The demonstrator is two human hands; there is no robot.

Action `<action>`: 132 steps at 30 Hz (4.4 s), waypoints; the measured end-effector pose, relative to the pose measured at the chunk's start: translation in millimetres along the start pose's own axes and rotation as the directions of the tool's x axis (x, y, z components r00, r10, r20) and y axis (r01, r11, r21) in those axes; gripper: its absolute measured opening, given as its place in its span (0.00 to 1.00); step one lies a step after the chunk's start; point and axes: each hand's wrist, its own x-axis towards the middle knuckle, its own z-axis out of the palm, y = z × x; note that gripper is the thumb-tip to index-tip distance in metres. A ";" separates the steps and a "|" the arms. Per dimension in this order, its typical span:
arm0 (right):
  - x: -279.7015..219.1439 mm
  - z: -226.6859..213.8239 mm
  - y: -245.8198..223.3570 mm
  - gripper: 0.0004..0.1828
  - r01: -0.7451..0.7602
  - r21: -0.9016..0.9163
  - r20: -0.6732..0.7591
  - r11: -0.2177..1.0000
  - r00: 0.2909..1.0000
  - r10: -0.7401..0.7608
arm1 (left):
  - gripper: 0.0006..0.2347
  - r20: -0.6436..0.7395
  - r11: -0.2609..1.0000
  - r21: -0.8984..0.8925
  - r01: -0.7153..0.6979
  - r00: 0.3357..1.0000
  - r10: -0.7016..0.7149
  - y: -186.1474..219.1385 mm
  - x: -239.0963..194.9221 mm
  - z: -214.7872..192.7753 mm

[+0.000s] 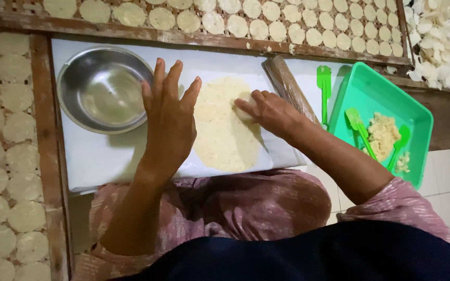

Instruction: The person uses a small round cutter to press into a sheet of dough, creating circular shapes. They then lift the cut dough circles and arrange them on a white surface, occasionally gathering the excess dough scraps.

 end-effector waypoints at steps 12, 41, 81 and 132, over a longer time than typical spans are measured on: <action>5.9 24.6 -8.0 0.37 -0.299 0.364 0.109 0.882 0.954 0.279 | 0.21 -0.024 0.999 -0.051 -0.016 1.000 0.015 6.4 0.4 26.4; 12.7 -1.1 2.2 0.40 -0.206 0.371 0.238 0.905 0.964 0.121 | 0.25 0.156 0.973 -0.182 0.143 0.981 -0.114 -4.9 16.0 25.4; -27.1 -57.4 -50.6 0.37 -0.196 0.778 0.050 0.597 0.967 0.252 | 0.19 -0.488 0.955 -0.297 0.023 0.856 -0.172 -24.8 -36.8 -19.4; 37.0 -22.4 -125.6 0.41 -0.216 0.258 0.131 0.942 0.973 0.187 | 0.21 -0.463 0.956 -0.286 0.059 0.865 -0.192 -57.8 -40.0 8.9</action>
